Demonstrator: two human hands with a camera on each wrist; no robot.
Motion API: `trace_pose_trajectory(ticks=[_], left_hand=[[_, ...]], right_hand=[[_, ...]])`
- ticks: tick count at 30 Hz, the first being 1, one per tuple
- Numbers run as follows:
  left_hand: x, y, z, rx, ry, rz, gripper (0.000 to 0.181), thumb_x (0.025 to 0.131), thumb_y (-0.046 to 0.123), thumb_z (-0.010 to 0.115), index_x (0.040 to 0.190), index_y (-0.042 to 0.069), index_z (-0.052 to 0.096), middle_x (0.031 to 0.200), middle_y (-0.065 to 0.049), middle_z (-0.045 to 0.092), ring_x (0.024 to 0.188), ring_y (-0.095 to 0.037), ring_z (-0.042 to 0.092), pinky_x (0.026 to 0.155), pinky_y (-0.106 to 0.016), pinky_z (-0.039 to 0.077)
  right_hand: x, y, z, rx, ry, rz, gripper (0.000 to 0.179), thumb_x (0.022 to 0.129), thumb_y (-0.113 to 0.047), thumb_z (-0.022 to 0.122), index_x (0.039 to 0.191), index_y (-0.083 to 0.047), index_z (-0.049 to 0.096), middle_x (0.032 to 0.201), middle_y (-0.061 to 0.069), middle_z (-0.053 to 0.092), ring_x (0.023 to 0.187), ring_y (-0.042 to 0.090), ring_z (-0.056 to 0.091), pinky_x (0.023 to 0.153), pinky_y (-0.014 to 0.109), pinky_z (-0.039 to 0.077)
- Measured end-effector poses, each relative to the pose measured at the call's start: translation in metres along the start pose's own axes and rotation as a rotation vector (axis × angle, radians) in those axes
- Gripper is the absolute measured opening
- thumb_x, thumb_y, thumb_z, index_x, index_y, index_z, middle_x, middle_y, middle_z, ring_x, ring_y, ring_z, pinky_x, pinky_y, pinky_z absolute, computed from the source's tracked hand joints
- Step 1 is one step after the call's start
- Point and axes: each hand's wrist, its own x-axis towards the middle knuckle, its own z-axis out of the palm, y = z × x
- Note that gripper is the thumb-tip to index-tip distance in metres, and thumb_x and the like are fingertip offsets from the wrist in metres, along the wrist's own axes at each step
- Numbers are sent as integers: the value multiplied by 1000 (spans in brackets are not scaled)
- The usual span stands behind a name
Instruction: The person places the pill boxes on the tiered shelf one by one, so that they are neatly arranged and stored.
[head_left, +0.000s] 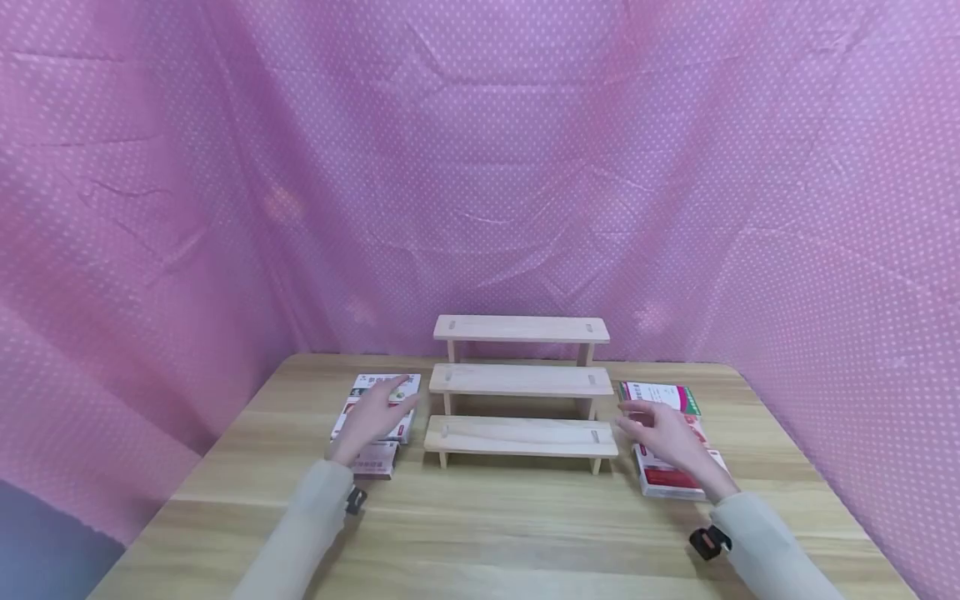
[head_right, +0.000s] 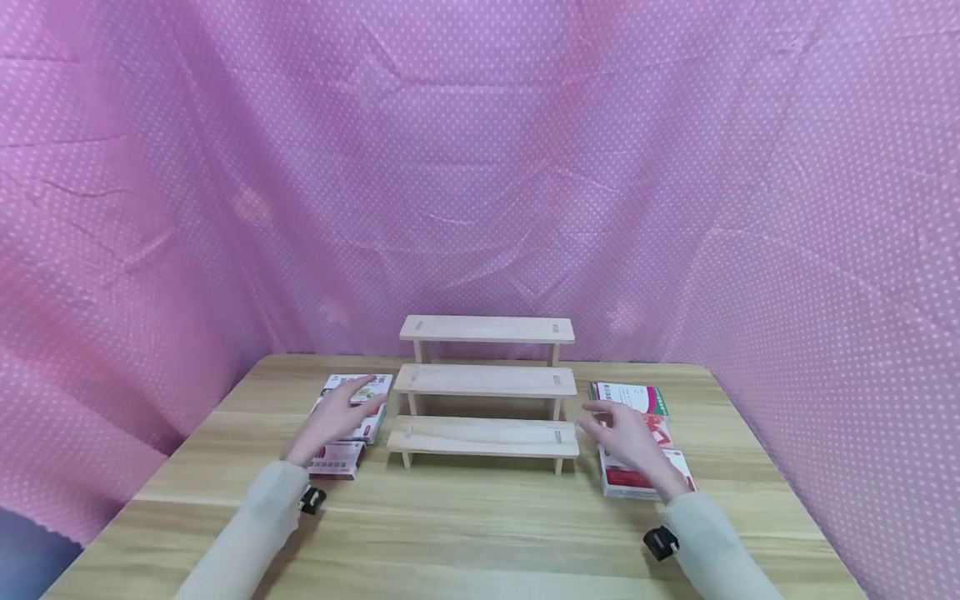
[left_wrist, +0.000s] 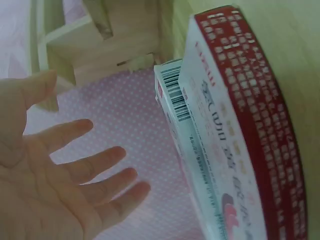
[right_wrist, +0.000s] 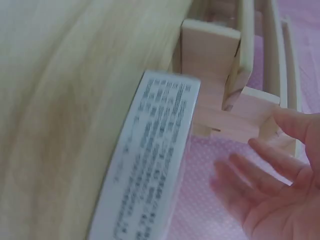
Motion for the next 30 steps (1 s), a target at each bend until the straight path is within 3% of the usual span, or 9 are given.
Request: trace_pose_trajectory(ticks=[3, 7, 10, 12, 14, 15, 17, 22, 30], left_hand=[[2, -12, -8, -165, -30, -30, 60, 98, 45, 53, 146, 9, 45, 146, -21, 48, 133, -43, 45, 110, -62, 36], [1, -30, -17, -308, -77, -48, 54, 96, 37, 61, 141, 8, 51, 138, -21, 56, 128, -39, 51, 111, -59, 38], [0, -42, -23, -382, -136, -41, 54, 90, 33, 70, 137, 11, 56, 135, -18, 59, 120, -32, 58, 106, -50, 45], [-5, -49, -27, -459, -198, -69, 54, 87, 28, 73, 136, 13, 57, 133, -16, 60, 111, -29, 62, 98, -45, 51], [-12, -57, -32, -574, -279, -141, 55, 85, 23, 75, 136, 14, 57, 131, -17, 60, 103, -29, 65, 89, -43, 57], [-17, -62, -35, -590, -298, -170, 55, 83, 22, 76, 135, 13, 57, 129, -17, 60, 100, -28, 66, 85, -41, 58], [-21, -70, -40, -564, -338, -156, 54, 82, 18, 77, 132, 9, 59, 126, -19, 61, 98, -29, 66, 83, -40, 59], [-25, -86, -47, -312, -352, 30, 49, 76, 18, 82, 120, 2, 67, 126, -19, 63, 108, -29, 61, 87, -30, 50], [-34, -93, -48, -108, -380, 69, 43, 69, 20, 86, 110, 14, 73, 112, -5, 69, 102, -22, 58, 90, -35, 46]], right_hand=[[1, 1, 2, 173, -76, 63, 41, 95, -27, 64, 128, -2, 62, 127, 21, 64, 111, 32, 64, 85, 33, 58], [0, 4, 4, 340, -201, 127, 51, 92, -29, 68, 133, -1, 57, 134, 21, 59, 117, 28, 60, 88, 26, 54], [-3, 7, 1, 406, -270, 138, 57, 90, -28, 70, 137, 0, 53, 139, 22, 54, 121, 28, 57, 90, 23, 52], [-4, 7, 1, 437, -294, 145, 57, 89, -25, 72, 137, -1, 52, 140, 23, 53, 121, 27, 57, 91, 22, 53], [-4, 7, 2, 447, -314, 139, 57, 89, -23, 72, 138, -1, 52, 141, 23, 52, 121, 26, 57, 91, 22, 54], [-4, 7, 4, 459, -326, 137, 57, 89, -22, 72, 138, -1, 52, 141, 24, 52, 120, 26, 57, 91, 23, 54], [-3, 7, 6, 481, -337, 143, 58, 89, -20, 72, 138, 1, 51, 139, 25, 52, 115, 23, 60, 90, 26, 57], [-2, 7, 10, 466, -322, 151, 57, 88, -18, 73, 137, 2, 52, 135, 24, 55, 110, 18, 61, 88, 24, 55], [-3, 5, 11, 410, -310, 183, 58, 85, -20, 75, 137, -3, 54, 138, 20, 55, 115, 21, 58, 91, 24, 49]])
